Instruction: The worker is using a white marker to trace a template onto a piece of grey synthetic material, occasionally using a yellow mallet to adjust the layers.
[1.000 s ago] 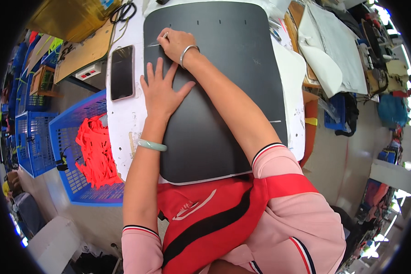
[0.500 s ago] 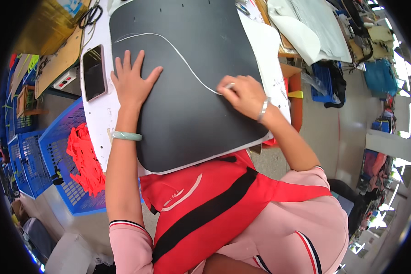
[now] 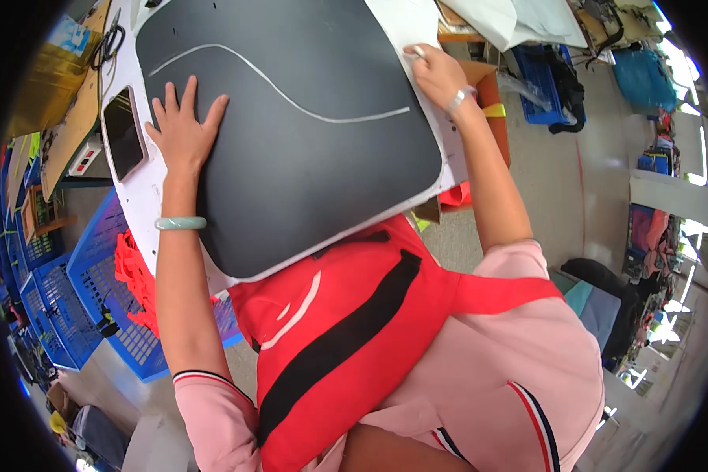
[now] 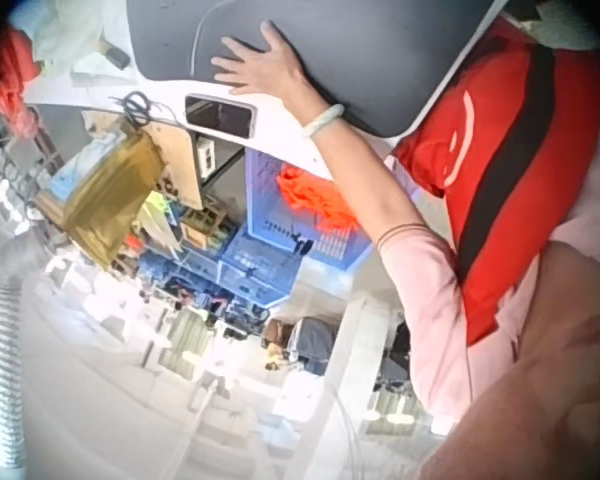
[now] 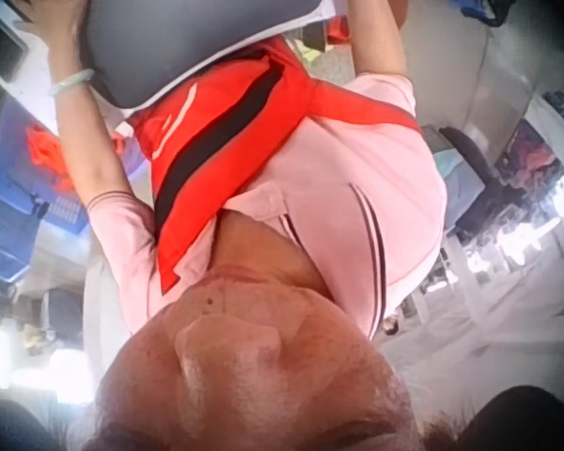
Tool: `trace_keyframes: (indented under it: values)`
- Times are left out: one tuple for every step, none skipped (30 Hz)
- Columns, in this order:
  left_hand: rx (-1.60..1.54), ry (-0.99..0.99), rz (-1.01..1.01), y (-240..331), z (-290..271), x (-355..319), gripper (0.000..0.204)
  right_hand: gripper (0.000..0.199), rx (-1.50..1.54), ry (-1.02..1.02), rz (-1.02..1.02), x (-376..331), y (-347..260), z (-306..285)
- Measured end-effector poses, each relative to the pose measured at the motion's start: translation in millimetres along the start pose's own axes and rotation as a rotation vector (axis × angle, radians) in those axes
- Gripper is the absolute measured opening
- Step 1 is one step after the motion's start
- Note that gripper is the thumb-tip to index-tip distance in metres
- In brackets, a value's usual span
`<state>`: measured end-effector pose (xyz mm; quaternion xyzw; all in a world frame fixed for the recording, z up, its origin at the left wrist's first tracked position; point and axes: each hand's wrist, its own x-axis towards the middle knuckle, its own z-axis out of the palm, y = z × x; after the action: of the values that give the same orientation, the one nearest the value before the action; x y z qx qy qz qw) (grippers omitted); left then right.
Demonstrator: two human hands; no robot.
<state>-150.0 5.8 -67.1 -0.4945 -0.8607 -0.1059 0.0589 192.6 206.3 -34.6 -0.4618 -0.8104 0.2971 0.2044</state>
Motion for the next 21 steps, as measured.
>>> trace_keyframes:
  values:
    - [0.016, 0.008, 0.019, 0.5, -1.2, 0.5, 0.079, 0.034, -0.367, 0.075, -0.079, 2.4, 5.0, 10.8]
    - [0.033, 0.015, 0.032, -0.5, -1.5, -0.4, 0.081, 0.038, -0.333, 0.107, -0.089, 3.3, -0.3, 17.6]
    - [0.037, 0.008, 0.056, -1.4, -1.2, -0.5, 0.086, 0.037, -0.410, 0.117, -0.093, 0.6, -4.4, 23.1]
    - [0.045, -0.011, 0.048, -6.1, 0.1, -0.5, 0.086, 0.036, -0.482, 0.126, -0.110, -1.0, -13.6, 25.6]
    - [0.035, 0.029, 0.063, -8.0, 4.4, 1.3, 0.087, 0.032, -0.347, 0.173, -0.257, -5.6, -16.6, 22.4]
    - [0.026, 0.070, 0.076, -9.9, 8.6, 2.0, 0.088, 0.032, -0.208, 0.220, -0.401, -8.5, -20.2, 18.3]
    - [0.043, 0.075, 0.079, -11.8, 7.9, 2.8, 0.090, 0.031, -0.429, 0.066, -0.089, -3.2, -43.7, 15.9]
    - [0.044, 0.065, 0.077, -12.1, 11.8, 4.1, 0.090, 0.031, -0.429, 0.057, -0.085, -3.5, -43.1, 15.8]
    - [0.041, 0.087, 0.096, -12.9, 14.9, 5.7, 0.090, 0.030, -0.456, 0.080, -0.106, -1.3, -40.3, 17.1]
    - [0.038, 0.112, 0.117, -13.3, 16.8, 6.8, 0.090, 0.030, -0.482, 0.105, -0.128, -0.2, -39.6, 18.3]
    - [0.024, 0.115, 0.121, -13.9, 18.1, 6.6, 0.091, 0.030, -0.495, 0.111, -0.138, -0.2, -39.1, 18.8]
    - [0.028, 0.112, 0.119, -14.5, 18.8, 6.4, 0.091, 0.030, -0.492, 0.108, -0.139, -0.2, -39.0, 19.6]
    - [0.054, 0.106, 0.115, -15.2, 20.6, 5.8, 0.091, 0.030, -0.480, 0.124, -0.156, 0.1, -37.0, 21.1]
    - [0.080, 0.102, 0.112, -16.0, 21.5, 6.2, 0.092, 0.029, -0.468, 0.141, -0.175, 2.0, -35.0, 22.4]
    - [0.086, 0.103, 0.111, -17.0, 21.2, 8.5, 0.092, 0.030, -0.479, 0.175, -0.216, 7.5, -31.1, 24.8]
    - [0.087, 0.104, 0.106, -16.0, 22.2, 10.5, 0.091, 0.030, -0.481, 0.176, -0.215, 7.0, -32.7, 21.7]
    - [0.090, 0.108, 0.101, -15.2, 22.0, 12.4, 0.090, 0.031, -0.413, 0.210, -0.251, 9.4, -35.6, 16.6]
    - [0.089, 0.114, 0.103, -13.6, 21.3, 14.6, 0.090, 0.032, -0.345, 0.245, -0.288, 13.0, -39.8, 10.3]
    - [0.090, 0.132, 0.114, -10.6, 20.5, 14.2, 0.088, 0.032, -0.342, 0.247, -0.290, 10.8, -45.7, 4.9]
    - [0.093, 0.158, 0.120, -9.4, 18.5, 15.0, 0.086, 0.033, -0.101, 0.095, -0.164, 5.8, -56.0, -2.4]
    - [0.070, 0.152, 0.131, -7.3, 16.3, 12.9, 0.085, 0.033, 0.138, -0.057, -0.042, 2.7, -64.0, -9.5]
